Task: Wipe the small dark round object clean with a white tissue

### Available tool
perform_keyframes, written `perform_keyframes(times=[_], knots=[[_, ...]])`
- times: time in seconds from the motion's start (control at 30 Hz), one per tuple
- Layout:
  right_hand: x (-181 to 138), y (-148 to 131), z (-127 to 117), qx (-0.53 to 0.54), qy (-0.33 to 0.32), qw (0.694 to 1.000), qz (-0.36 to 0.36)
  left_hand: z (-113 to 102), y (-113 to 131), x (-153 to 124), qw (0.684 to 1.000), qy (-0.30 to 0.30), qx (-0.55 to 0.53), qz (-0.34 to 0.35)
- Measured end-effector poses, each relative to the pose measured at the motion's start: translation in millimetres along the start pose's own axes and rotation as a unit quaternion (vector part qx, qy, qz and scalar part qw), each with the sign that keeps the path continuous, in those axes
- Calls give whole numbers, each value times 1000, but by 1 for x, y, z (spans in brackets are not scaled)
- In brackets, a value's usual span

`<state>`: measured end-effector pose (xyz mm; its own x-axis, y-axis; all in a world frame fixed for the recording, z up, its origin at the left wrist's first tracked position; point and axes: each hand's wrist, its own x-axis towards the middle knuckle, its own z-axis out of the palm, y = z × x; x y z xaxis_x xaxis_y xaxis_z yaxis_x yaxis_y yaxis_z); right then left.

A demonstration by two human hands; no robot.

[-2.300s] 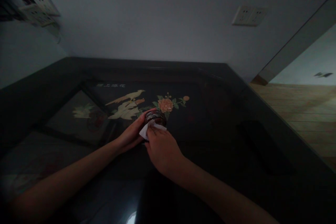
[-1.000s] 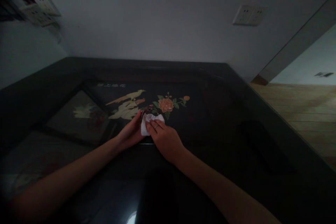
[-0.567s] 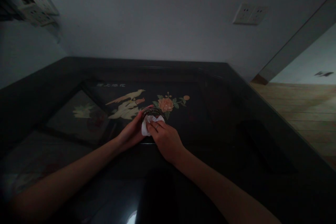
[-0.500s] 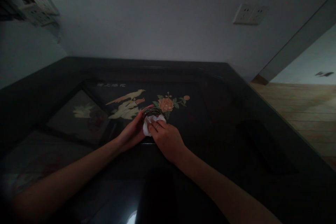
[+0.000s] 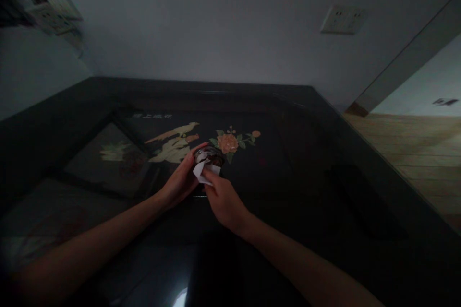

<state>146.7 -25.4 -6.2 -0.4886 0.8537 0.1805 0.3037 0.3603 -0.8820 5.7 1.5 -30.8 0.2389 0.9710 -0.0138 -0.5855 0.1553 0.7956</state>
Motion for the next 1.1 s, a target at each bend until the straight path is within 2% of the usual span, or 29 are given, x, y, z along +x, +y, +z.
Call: perform_keyframes(times=[0.07, 0.13, 0.2, 0.3, 0.37, 0.4, 0.47, 0.53, 0.67, 0.7, 0.77, 0.83, 0.9, 1.0, 1.03, 1.1], knots=[[0, 0, -3, -44, -13, 999, -15, 1, 0, 0, 1000, 9, -3, -3], [1, 2, -8, -134, -43, 989, -48, 1, 1, 0, 1000, 20, -12, -10], [2, 3, -15, -251, -78, 961, -85, 0, 0, 1, 999, 26, -26, -15], [3, 3, -25, -416, -99, 898, -107, -3, -1, 2, 999, 21, -48, -13], [4, 2, -30, -471, -95, 870, -110, -5, -2, 3, 998, 16, -55, -15], [4, 2, -31, -478, -93, 866, -111, -5, -3, 3, 998, 15, -56, -17], [4, 3, -29, -457, -94, 878, -110, -5, -2, 3, 998, 16, -56, -17], [3, 6, -24, -390, -90, 911, -100, -3, -2, 2, 998, 19, -53, -18], [0, 8, -4, -144, -16, 989, -38, 0, 0, 1, 999, 20, -27, -17], [0, 7, 0, -67, 3, 998, -14, 1, 0, 1, 1000, 16, -19, -13], [-2, 7, 8, 72, 25, 997, 26, 1, 0, 0, 1000, 3, -8, -7], [-2, 6, 11, 137, 31, 989, 38, 1, 0, 0, 1000, -6, -3, -5], [-1, 7, 8, 93, 20, 995, 20, 0, 0, 0, 1000, -5, -3, -2], [2, 6, -6, -99, -31, 994, -35, 0, 0, 1, 1000, 13, -9, -5], [2, 5, -12, -172, -55, 982, -57, 0, 0, 1, 1000, 19, -12, -9], [4, 1, -22, -322, -100, 937, -86, -1, 0, 2, 999, 26, -20, -19]])
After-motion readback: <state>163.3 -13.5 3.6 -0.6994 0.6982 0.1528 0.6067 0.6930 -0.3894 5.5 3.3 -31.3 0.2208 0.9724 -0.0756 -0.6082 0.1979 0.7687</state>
